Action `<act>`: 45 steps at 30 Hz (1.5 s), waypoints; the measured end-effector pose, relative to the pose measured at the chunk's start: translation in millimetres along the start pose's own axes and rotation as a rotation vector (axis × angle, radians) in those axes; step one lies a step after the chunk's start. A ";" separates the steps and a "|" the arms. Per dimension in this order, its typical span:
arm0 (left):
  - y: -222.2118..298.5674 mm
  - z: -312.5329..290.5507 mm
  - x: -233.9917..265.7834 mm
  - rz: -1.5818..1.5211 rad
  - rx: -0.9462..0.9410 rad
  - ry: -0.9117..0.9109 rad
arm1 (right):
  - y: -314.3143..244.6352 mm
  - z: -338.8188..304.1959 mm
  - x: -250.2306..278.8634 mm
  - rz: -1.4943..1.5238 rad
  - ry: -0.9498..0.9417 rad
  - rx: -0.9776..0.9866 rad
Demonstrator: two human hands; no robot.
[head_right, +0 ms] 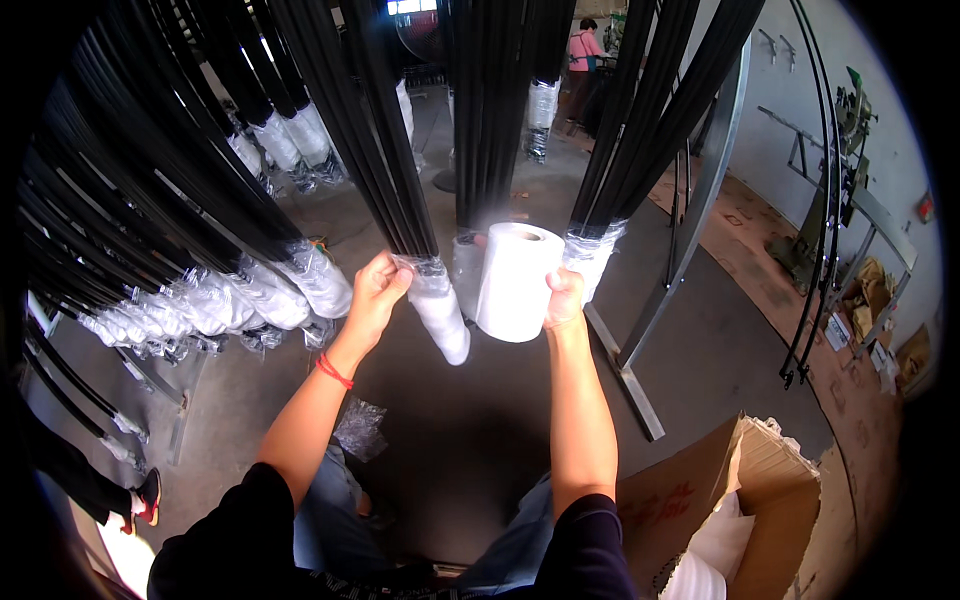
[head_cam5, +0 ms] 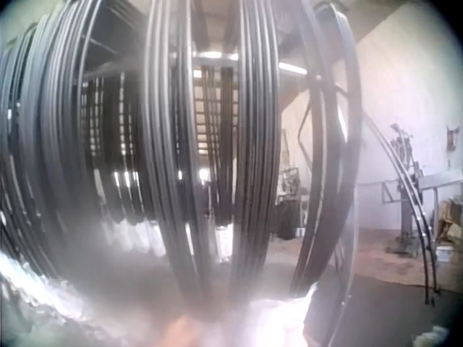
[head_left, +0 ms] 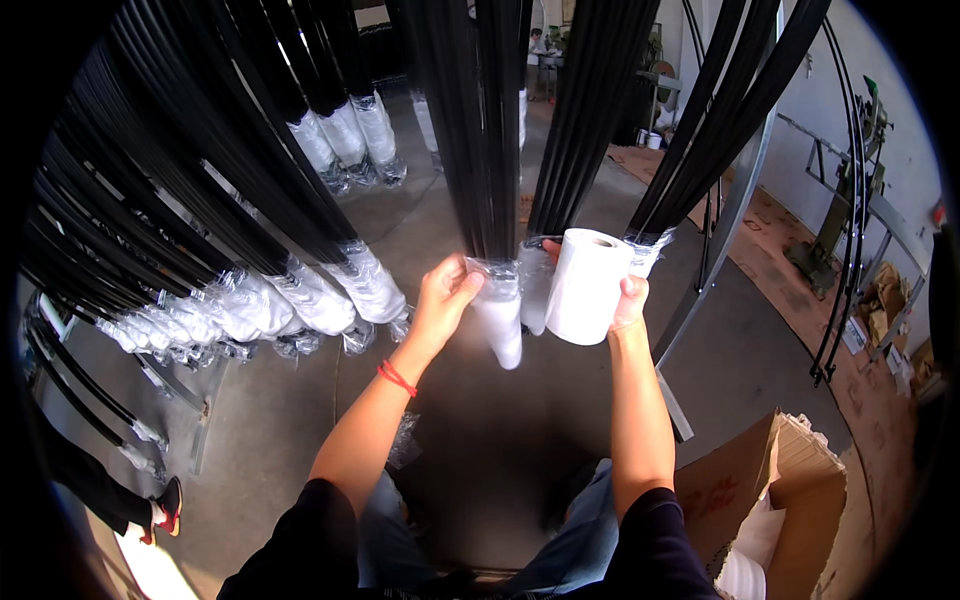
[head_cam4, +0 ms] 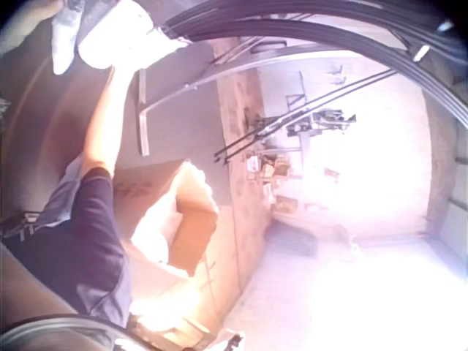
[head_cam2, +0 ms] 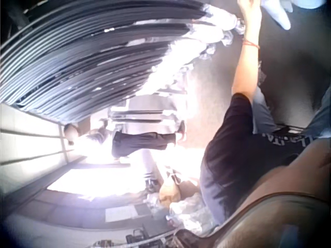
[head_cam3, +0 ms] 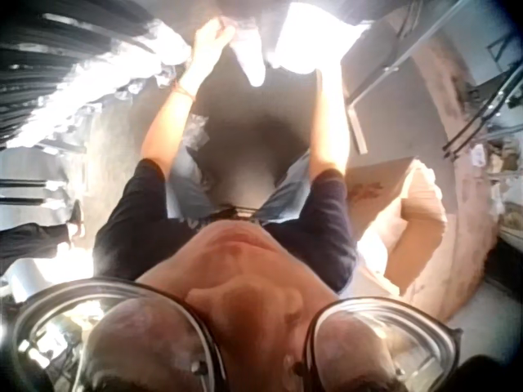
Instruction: The person wraps the lower portions of metal chair frames with plastic film using a roll of wrap, handling individual frames and a stack of frames.
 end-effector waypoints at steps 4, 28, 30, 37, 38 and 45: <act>30.0 -13.9 -9.8 0.308 -0.242 -0.058 | -4.1 -14.1 -20.6 -0.025 -0.069 -0.027; 91.8 -100.8 -64.7 -0.308 -0.188 0.049 | 19.4 -138.5 -221.9 0.527 0.619 0.348; 97.4 -101.8 -62.9 -0.350 -0.197 -0.090 | 22.7 -143.0 -215.7 0.544 0.645 0.320; 92.4 -100.2 -50.3 -0.500 -0.158 -0.521 | 31.6 -161.2 -215.5 0.454 0.762 0.245; 92.6 -101.6 -49.6 -0.460 -0.181 -0.553 | 34.6 -165.8 -219.2 0.442 0.792 0.260; 96.6 -103.9 -63.1 -0.410 -0.127 -0.427 | 39.5 -150.3 -248.8 0.015 0.877 0.441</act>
Point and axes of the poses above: each hand's wrist, its own z-axis towards the middle knuckle, its own x-axis out of the back of the hand, y = z × x, the point moved 4 cm from there along z, towards the middle knuckle, and after that the axes turned 1 degree about y, right-handed, at the moved point
